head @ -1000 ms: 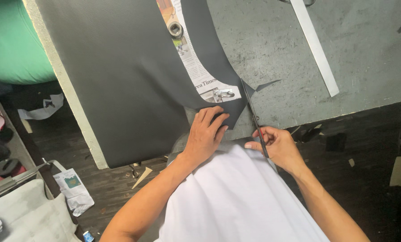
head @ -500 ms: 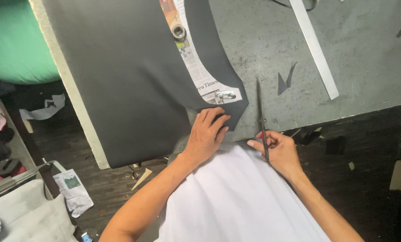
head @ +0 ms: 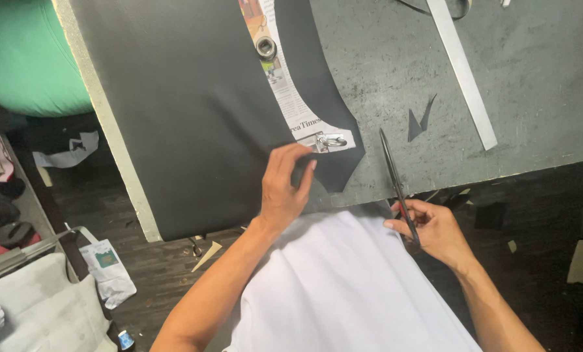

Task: The person secures a newspaper pattern to a dark sheet of material using a padlock and cylindrical weights. They then use a ruler and a white marking tool to draw a straight line along the edge of the pattern. Finally, they use shears to cut the material along the marked line.

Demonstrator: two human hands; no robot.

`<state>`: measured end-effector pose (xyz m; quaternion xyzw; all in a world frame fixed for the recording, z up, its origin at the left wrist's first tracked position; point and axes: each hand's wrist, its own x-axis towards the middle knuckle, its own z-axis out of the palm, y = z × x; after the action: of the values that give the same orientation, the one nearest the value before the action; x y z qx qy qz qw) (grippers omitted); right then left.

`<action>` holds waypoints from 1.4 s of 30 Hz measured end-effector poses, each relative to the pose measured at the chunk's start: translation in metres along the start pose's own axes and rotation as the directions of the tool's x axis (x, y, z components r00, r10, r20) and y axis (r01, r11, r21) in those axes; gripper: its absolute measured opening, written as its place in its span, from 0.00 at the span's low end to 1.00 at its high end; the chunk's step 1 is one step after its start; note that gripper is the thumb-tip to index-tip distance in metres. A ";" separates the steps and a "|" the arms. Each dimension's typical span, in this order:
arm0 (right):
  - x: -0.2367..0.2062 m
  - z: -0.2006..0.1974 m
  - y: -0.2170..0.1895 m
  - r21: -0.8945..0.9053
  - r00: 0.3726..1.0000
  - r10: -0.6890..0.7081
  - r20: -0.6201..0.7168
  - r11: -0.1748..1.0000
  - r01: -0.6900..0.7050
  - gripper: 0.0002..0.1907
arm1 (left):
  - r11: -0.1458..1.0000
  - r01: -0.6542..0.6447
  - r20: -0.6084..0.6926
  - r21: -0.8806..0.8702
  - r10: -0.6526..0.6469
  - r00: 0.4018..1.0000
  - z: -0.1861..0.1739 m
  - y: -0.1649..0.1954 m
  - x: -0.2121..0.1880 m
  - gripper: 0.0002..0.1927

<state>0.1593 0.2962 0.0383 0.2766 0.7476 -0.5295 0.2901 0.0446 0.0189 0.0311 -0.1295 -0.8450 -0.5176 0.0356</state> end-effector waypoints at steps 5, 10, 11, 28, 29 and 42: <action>0.010 -0.003 -0.018 -0.178 0.994 0.024 0.103 0.984 -0.005 0.22 | 0.996 -0.069 -0.019 0.054 0.070 0.997 0.007 0.003 0.018 0.22; 0.025 -0.016 -0.032 -0.210 0.969 0.085 0.233 0.977 -0.035 0.22 | 0.996 -0.007 -0.019 0.087 0.008 1.000 0.019 0.005 0.027 0.16; 0.029 -0.019 -0.034 -0.237 0.965 0.076 0.251 0.971 -0.015 0.22 | 0.994 0.005 -0.032 0.105 -0.002 0.999 0.020 0.004 0.029 0.14; 0.065 -0.071 -0.041 -0.427 0.911 0.025 0.412 0.889 0.169 0.23 | 0.926 0.327 -0.195 0.187 -0.291 0.937 0.071 -0.019 0.072 0.07; 0.064 -0.073 -0.039 -0.427 0.909 0.050 0.413 0.893 0.144 0.23 | 0.918 0.351 -0.204 0.183 -0.314 0.927 0.073 -0.019 0.070 0.07; 0.097 -0.149 -0.060 -0.716 0.848 0.239 0.474 0.664 0.213 0.31 | 0.867 0.451 -0.440 0.210 -0.329 0.836 0.088 0.038 -0.017 0.07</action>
<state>0.0292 0.4313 0.0456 -0.0186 0.7848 -0.2283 0.5759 0.0770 0.1096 0.0202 0.1602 -0.8985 -0.3923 0.1149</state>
